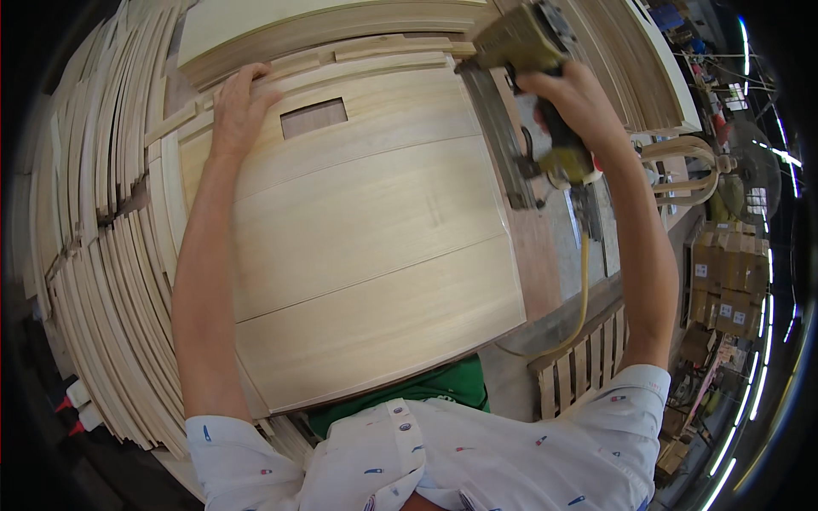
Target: Applying wood glue and using a pneumatic nail gun to assemble large wood panels.
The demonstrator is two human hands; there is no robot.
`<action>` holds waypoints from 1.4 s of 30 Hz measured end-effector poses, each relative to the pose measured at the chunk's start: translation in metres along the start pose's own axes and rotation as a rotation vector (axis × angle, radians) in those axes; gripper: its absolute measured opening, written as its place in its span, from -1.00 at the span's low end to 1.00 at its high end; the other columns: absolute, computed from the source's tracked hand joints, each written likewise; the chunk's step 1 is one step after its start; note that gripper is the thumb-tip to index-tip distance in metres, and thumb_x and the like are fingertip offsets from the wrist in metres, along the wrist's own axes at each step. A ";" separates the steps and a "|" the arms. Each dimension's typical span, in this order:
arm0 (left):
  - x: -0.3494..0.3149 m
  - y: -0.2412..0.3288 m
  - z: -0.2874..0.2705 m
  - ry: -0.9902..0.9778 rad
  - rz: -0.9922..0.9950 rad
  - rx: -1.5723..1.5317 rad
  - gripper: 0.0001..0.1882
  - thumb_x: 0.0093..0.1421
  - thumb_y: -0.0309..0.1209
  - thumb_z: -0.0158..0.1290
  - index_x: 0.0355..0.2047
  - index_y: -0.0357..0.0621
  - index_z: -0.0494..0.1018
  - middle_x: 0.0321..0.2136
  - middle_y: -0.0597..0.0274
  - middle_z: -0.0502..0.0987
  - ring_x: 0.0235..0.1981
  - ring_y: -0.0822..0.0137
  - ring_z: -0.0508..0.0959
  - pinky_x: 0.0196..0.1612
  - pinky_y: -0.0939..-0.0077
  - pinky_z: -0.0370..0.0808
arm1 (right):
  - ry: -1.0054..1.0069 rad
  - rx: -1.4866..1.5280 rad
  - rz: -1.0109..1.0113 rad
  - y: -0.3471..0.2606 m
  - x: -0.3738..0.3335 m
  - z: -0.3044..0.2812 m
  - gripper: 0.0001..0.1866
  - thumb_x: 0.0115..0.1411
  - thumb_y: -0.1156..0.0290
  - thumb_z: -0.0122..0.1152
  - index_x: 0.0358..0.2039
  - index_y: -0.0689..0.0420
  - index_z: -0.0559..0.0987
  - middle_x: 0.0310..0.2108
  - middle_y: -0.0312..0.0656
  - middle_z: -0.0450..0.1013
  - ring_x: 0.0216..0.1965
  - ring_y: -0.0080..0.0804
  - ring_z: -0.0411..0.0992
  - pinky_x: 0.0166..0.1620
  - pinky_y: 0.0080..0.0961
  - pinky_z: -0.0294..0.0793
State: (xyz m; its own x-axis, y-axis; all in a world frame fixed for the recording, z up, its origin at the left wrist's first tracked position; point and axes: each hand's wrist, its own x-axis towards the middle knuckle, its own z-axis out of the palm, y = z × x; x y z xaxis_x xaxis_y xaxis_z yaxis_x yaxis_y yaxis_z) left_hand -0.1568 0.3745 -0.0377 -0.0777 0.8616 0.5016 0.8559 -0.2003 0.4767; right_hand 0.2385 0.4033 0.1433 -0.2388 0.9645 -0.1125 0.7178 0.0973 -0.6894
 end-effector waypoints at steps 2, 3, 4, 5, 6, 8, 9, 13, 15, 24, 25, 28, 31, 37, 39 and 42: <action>0.000 -0.003 -0.001 0.009 0.014 0.004 -0.60 0.08 -0.27 0.18 -0.07 -0.05 0.43 -0.07 0.22 0.53 0.06 0.15 0.43 0.16 0.27 0.19 | 0.009 -0.004 -0.023 0.005 0.033 0.008 -0.67 0.05 0.26 0.23 -0.46 0.35 0.57 -0.69 -0.16 0.43 -0.69 -0.49 0.44 -0.56 -0.55 0.43; -0.001 -0.005 -0.002 0.012 0.024 0.009 -0.57 0.07 -0.27 0.19 -0.05 -0.05 0.40 -0.09 0.22 0.54 0.05 0.15 0.43 0.16 0.27 0.19 | 0.013 -0.007 -0.043 0.001 0.041 0.014 -0.67 0.05 0.27 0.23 -0.48 0.37 0.57 -0.69 -0.14 0.43 -0.69 -0.48 0.45 -0.56 -0.56 0.44; -0.002 -0.006 -0.003 0.014 0.019 0.010 -0.57 0.07 -0.27 0.19 -0.05 -0.05 0.40 -0.09 0.22 0.54 0.05 0.15 0.43 0.16 0.27 0.19 | 0.009 -0.017 -0.032 -0.004 0.044 0.016 -0.66 0.05 0.27 0.23 -0.49 0.39 0.58 -0.69 -0.12 0.43 -0.69 -0.47 0.44 -0.57 -0.55 0.44; -0.003 -0.007 -0.003 0.002 0.018 0.007 -0.56 0.08 -0.29 0.18 -0.03 -0.07 0.40 -0.05 0.20 0.53 0.06 0.15 0.43 0.17 0.27 0.21 | 0.005 -0.020 -0.033 -0.007 0.047 0.018 -0.66 0.05 0.27 0.23 -0.49 0.39 0.58 -0.69 -0.12 0.43 -0.69 -0.47 0.44 -0.57 -0.55 0.44; -0.003 -0.006 -0.004 -0.013 0.017 0.004 -0.56 0.08 -0.31 0.17 -0.02 -0.10 0.41 -0.01 0.18 0.52 0.07 0.15 0.43 0.17 0.27 0.22 | 0.005 -0.032 -0.027 -0.008 0.049 0.021 -0.66 0.04 0.27 0.23 -0.49 0.40 0.58 -0.69 -0.11 0.43 -0.69 -0.46 0.44 -0.57 -0.55 0.44; -0.002 -0.003 -0.004 -0.008 0.022 0.013 -0.56 0.08 -0.31 0.16 -0.01 -0.10 0.41 -0.01 0.18 0.52 0.07 0.15 0.43 0.17 0.28 0.22 | 0.003 -0.046 -0.016 -0.006 0.053 0.025 -0.66 0.03 0.28 0.23 -0.49 0.40 0.58 -0.69 -0.11 0.43 -0.69 -0.46 0.44 -0.57 -0.55 0.45; -0.002 -0.001 -0.004 -0.002 0.030 0.025 -0.56 0.08 -0.31 0.16 -0.01 -0.10 0.41 -0.01 0.17 0.52 0.06 0.15 0.43 0.17 0.28 0.22 | 0.008 -0.053 -0.024 -0.004 0.055 0.026 -0.66 0.03 0.28 0.23 -0.50 0.41 0.58 -0.69 -0.12 0.44 -0.69 -0.45 0.45 -0.57 -0.55 0.45; 0.001 -0.002 0.000 -0.027 -0.013 0.040 -0.56 0.08 -0.30 0.16 -0.02 -0.11 0.42 -0.02 0.17 0.52 0.06 0.14 0.43 0.17 0.28 0.21 | -0.011 -0.035 -0.010 0.001 0.059 0.026 -0.68 0.02 0.29 0.22 -0.50 0.38 0.58 -0.67 -0.12 0.44 -0.68 -0.45 0.45 -0.55 -0.54 0.45; 0.002 -0.004 -0.003 -0.009 0.011 0.012 -0.55 0.06 -0.30 0.17 -0.02 -0.10 0.43 -0.04 0.17 0.53 0.05 0.13 0.44 0.15 0.27 0.25 | -0.005 -0.069 -0.013 0.003 0.062 0.029 -0.69 0.04 0.27 0.21 -0.49 0.34 0.57 -0.66 -0.16 0.45 -0.68 -0.50 0.43 -0.55 -0.57 0.43; -0.012 -0.010 0.010 0.177 0.139 0.154 -0.48 0.07 -0.23 0.20 -0.01 -0.25 0.42 0.06 -0.03 0.42 0.13 0.01 0.36 0.21 0.22 0.26 | -0.042 -0.008 -0.045 0.026 0.083 0.023 -0.73 0.02 0.30 0.20 -0.51 0.32 0.58 -0.67 -0.21 0.42 -0.72 -0.48 0.39 -0.62 -0.51 0.36; -0.019 -0.009 -0.008 0.184 0.124 0.191 -0.48 0.07 -0.23 0.20 -0.01 -0.25 0.42 0.06 -0.03 0.42 0.13 0.01 0.36 0.21 0.22 0.26 | -0.022 -0.025 -0.001 0.019 0.078 0.028 -0.73 0.02 0.31 0.20 -0.53 0.33 0.57 -0.67 -0.21 0.41 -0.72 -0.47 0.39 -0.62 -0.51 0.36; -0.064 0.006 -0.051 -0.054 -0.043 0.296 -0.41 0.14 -0.13 0.13 0.07 -0.28 0.38 0.20 -0.03 0.30 0.27 0.02 0.20 0.29 0.17 0.14 | -0.028 -0.040 0.044 0.011 0.075 0.030 -0.73 0.03 0.32 0.20 -0.52 0.33 0.54 -0.64 -0.20 0.43 -0.71 -0.50 0.38 -0.63 -0.51 0.35; -0.099 -0.012 -0.091 -0.112 -0.162 0.419 -0.34 0.20 -0.05 0.06 0.17 -0.27 0.32 0.28 0.00 0.21 0.35 0.04 0.08 0.33 0.13 0.03 | -0.037 -0.033 0.046 0.005 0.072 0.028 -0.75 0.05 0.33 0.20 -0.49 0.32 0.52 -0.61 -0.22 0.43 -0.71 -0.55 0.36 -0.64 -0.53 0.34; -0.099 -0.017 -0.093 -0.200 -0.227 0.449 -0.29 0.27 0.06 -0.08 0.24 -0.22 0.24 0.33 0.06 0.14 0.37 0.06 0.03 0.35 0.17 -0.06 | 0.022 -0.019 0.004 0.006 0.074 0.030 -0.75 0.03 0.34 0.20 -0.55 0.33 0.55 -0.71 -0.19 0.41 -0.75 -0.46 0.39 -0.66 -0.49 0.36; -0.098 -0.018 -0.091 -0.239 -0.250 0.509 -0.29 0.28 0.09 -0.12 0.25 -0.19 0.24 0.34 0.08 0.14 0.37 0.08 0.03 0.35 0.20 -0.07 | -0.027 -0.124 0.028 -0.006 0.071 0.034 -0.73 0.06 0.31 0.20 -0.46 0.32 0.54 -0.66 -0.23 0.42 -0.71 -0.53 0.38 -0.62 -0.55 0.37; -0.100 -0.015 -0.094 -0.223 -0.241 0.538 -0.30 0.29 0.09 -0.13 0.26 -0.17 0.24 0.34 0.12 0.13 0.37 0.11 0.03 0.35 0.22 -0.07 | -0.052 -0.137 -0.071 -0.053 0.050 0.053 -0.73 0.07 0.30 0.21 -0.49 0.31 0.54 -0.69 -0.23 0.41 -0.71 -0.52 0.40 -0.61 -0.55 0.38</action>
State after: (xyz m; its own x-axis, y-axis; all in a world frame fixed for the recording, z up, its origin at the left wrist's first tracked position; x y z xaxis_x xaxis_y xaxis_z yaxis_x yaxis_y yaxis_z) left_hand -0.2102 0.2470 -0.0270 -0.2418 0.9415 0.2346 0.9695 0.2244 0.0986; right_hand 0.1537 0.4329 0.1363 -0.3227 0.9405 -0.1065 0.7796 0.2003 -0.5934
